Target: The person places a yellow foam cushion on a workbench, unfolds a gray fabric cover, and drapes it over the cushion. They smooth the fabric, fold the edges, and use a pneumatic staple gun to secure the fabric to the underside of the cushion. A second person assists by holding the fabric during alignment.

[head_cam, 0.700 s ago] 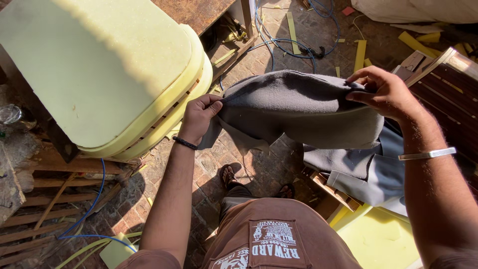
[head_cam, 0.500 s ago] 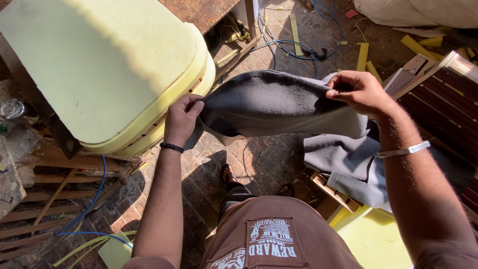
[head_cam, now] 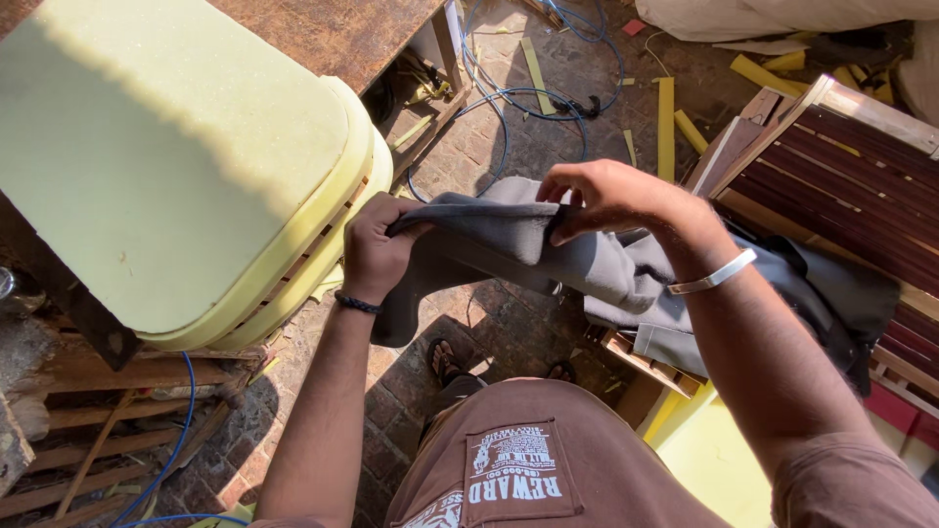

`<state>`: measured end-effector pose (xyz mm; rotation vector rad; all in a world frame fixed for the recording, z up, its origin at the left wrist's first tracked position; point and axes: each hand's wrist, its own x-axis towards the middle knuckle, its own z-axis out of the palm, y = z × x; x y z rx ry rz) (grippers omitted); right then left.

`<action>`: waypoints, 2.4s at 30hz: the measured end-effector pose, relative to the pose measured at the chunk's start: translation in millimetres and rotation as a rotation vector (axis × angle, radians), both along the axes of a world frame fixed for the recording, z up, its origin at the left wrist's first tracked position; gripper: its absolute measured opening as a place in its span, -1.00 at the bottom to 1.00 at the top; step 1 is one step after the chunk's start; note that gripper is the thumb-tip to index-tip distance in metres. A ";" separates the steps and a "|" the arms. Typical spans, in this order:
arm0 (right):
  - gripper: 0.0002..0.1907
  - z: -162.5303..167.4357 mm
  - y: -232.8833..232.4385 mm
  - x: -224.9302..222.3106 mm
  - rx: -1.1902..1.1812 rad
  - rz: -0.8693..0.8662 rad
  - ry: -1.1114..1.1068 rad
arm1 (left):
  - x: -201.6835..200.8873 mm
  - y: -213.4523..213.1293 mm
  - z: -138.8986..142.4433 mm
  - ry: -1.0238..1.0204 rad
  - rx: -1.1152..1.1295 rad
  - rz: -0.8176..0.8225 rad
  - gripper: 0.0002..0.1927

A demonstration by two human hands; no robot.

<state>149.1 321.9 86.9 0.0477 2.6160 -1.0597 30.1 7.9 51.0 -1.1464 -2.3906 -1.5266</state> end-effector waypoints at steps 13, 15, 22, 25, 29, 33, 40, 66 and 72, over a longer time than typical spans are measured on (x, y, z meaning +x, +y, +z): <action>-0.55 -188.1 -46.3 21.1 -0.555 -0.152 -0.020 | -27.5 -18.5 0.4 -0.361 0.260 0.168 -0.97; -0.42 -190.8 -69.8 12.2 -0.523 -0.196 -0.003 | -24.8 -12.3 0.0 -0.360 0.243 0.168 -0.96; -0.80 -211.1 -90.5 -3.5 -0.843 -0.352 -0.103 | -21.8 -19.4 10.2 -0.353 0.282 0.090 -0.96; -0.91 -207.3 -76.4 -5.3 -1.066 -0.508 -0.063 | -29.0 -36.1 15.2 -0.290 0.270 0.241 -0.95; -0.88 -185.5 -40.8 -5.7 -1.080 -0.637 -0.027 | -34.0 -60.4 17.6 -0.264 0.146 0.367 -0.86; -0.86 -152.6 -9.5 -4.0 -1.043 -0.648 -0.010 | -39.0 -76.3 18.6 -0.195 0.017 0.385 -0.79; -0.84 -123.6 9.1 5.2 -1.204 -0.610 0.018 | -51.3 -67.7 9.5 -0.445 0.017 0.310 -0.84; -0.56 -4.5 -110.4 -253.9 -1.484 -0.242 0.486 | -181.7 2.9 81.2 -0.501 0.184 -0.801 -0.69; -0.64 255.5 -330.4 -411.9 -1.331 0.421 0.601 | -318.1 -178.3 212.8 0.234 0.320 -0.260 -0.74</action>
